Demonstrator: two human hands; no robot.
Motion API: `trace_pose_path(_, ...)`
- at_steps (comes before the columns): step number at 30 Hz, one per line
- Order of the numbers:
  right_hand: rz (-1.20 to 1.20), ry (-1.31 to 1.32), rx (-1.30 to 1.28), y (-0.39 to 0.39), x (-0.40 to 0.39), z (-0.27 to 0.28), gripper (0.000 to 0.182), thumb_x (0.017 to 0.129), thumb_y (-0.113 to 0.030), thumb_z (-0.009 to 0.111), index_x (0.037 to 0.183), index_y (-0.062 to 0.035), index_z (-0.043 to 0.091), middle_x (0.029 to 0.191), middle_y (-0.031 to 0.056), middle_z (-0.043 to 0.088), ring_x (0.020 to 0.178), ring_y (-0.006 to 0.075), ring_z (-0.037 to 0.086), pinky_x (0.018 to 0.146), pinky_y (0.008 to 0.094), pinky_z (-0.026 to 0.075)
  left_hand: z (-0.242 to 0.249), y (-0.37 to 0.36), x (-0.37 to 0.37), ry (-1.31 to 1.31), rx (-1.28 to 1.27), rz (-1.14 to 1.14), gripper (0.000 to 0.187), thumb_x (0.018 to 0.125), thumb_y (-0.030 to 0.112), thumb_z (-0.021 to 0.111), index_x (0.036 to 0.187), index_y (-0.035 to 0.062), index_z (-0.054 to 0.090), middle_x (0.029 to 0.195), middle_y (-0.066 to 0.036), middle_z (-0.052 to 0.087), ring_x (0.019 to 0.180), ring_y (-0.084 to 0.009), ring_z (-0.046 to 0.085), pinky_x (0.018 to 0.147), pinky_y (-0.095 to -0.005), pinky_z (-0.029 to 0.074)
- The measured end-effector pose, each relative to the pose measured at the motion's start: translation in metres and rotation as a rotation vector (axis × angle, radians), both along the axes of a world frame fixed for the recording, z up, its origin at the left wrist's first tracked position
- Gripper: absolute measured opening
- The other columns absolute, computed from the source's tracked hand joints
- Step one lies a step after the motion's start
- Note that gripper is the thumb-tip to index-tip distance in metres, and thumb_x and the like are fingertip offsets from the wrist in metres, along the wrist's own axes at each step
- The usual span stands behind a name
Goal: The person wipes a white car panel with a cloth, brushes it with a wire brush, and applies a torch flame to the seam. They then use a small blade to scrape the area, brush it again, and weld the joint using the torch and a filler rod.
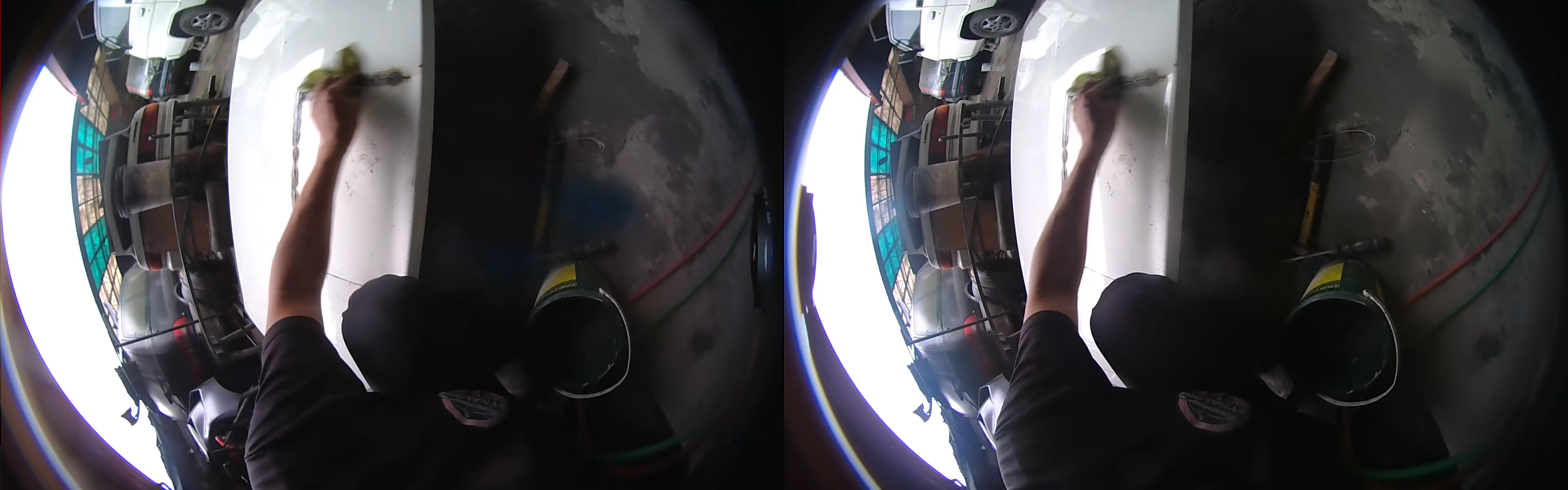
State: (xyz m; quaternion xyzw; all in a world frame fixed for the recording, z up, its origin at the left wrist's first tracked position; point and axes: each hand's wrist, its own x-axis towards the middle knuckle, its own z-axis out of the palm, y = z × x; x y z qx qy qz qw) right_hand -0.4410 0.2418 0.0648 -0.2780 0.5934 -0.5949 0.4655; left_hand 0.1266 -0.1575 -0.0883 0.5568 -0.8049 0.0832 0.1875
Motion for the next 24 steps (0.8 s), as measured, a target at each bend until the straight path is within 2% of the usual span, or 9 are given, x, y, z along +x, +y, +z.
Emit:
trace_pose_path(1,-0.009,-0.019,0.012,-0.001,0.001,0.0,0.059,0.109,-0.025,0.045,0.164,-0.013,0.027,0.118,0.0219,0.062,0.065,0.0206,0.063,0.044,0.0281,0.055,0.001,0.018,-0.028,0.01,0.021,-0.235,0.028,0.08,0.005,0.069,0.101,0.0179,0.081,0.108,-0.006,0.076,0.099,-0.025,0.072,0.083,-0.039,0.057)
trace_pose_path(3,-0.009,-0.025,0.013,-0.002,0.0,-0.002,0.059,0.109,-0.024,0.046,0.164,-0.0127,0.028,0.117,0.0215,0.064,0.064,0.0207,0.063,0.045,0.0286,0.055,-0.01,0.043,-0.078,0.07,0.103,-0.312,0.028,0.083,-0.001,0.064,0.1,0.0129,0.081,0.102,-0.006,0.077,0.084,-0.0224,0.075,0.072,-0.0332,0.061)
trace_pose_path(6,0.022,-0.053,-0.065,0.004,-0.002,-0.006,0.06,0.108,-0.025,0.048,0.163,-0.0125,0.028,0.115,0.0215,0.065,0.063,0.0215,0.063,0.045,0.0283,0.054,0.037,0.094,-0.134,0.663,0.889,-0.463,0.034,0.081,-0.005,0.063,0.113,-0.0059,0.075,0.1,-0.017,0.079,0.087,-0.0206,0.077,0.077,-0.0326,0.063)
trace_pose_path(9,-0.002,-0.058,-0.058,0.004,0.005,0.002,0.06,0.108,-0.025,0.048,0.163,-0.0124,0.028,0.113,0.0208,0.066,0.061,0.0221,0.063,0.045,0.0274,0.053,0.071,0.148,-0.156,0.684,0.938,-0.574,0.035,0.083,-0.01,0.058,0.113,-0.0062,0.075,0.098,-0.015,0.078,0.085,-0.0195,0.075,0.079,-0.0294,0.061)
trace_pose_path(11,-0.642,-0.809,0.092,-0.004,0.018,0.022,0.06,0.107,-0.028,0.049,0.162,-0.0124,0.031,0.113,0.0192,0.065,0.062,0.0202,0.062,0.045,0.0269,0.053,0.083,0.162,-0.154,0.707,0.951,-0.591,0.034,0.083,-0.011,0.057,0.112,-0.0062,0.075,0.098,-0.015,0.078,0.085,-0.0195,0.075,0.08,-0.0285,0.061)
trace_pose_path(15,-0.204,-0.152,0.042,0.0,0.017,0.016,0.06,0.107,-0.027,0.048,0.162,-0.012,0.031,0.113,0.0186,0.065,0.061,0.0193,0.062,0.045,0.0263,0.053,0.1,0.153,-0.118,0.957,0.967,-0.454,0.037,0.082,-0.009,0.051,0.109,-0.0058,0.076,0.098,-0.014,0.078,0.088,-0.0186,0.075,0.081,-0.0305,0.062)
trace_pose_path(18,-0.143,-0.03,0.035,0.005,0.016,0.01,0.06,0.107,-0.027,0.048,0.162,-0.0118,0.031,0.113,0.0181,0.065,0.061,0.0186,0.061,0.045,0.0258,0.052,0.101,0.126,-0.086,1.091,0.662,-0.309,0.036,0.083,-0.01,0.05,0.109,-0.0062,0.075,0.094,-0.013,0.078,0.086,-0.0186,0.076,0.08,-0.0304,0.064)
trace_pose_path(22,-0.129,0.067,0.034,0.005,0.013,0.002,0.06,0.107,-0.027,0.047,0.162,-0.0114,0.03,0.112,0.0174,0.065,0.061,0.0176,0.061,0.045,0.0252,0.052,0.059,0.076,-0.057,0.943,0.41,-0.366,0.035,0.09,-0.004,0.062,0.124,-0.0055,0.069,0.128,-0.024,0.063,0.105,-0.0302,0.073,0.088,-0.0369,0.063)
trace_pose_path(24,-0.122,0.093,0.041,0.002,0.012,-0.002,0.06,0.107,-0.027,0.047,0.162,-0.0112,0.03,0.112,0.0171,0.065,0.061,0.0172,0.06,0.045,0.0248,0.052,0.03,0.07,-0.061,0.247,0.331,-0.217,0.042,0.1,0.019,0.062,0.138,0.0016,0.063,0.148,-0.026,0.052,0.135,-0.0428,0.054,0.114,-0.0507,0.045)
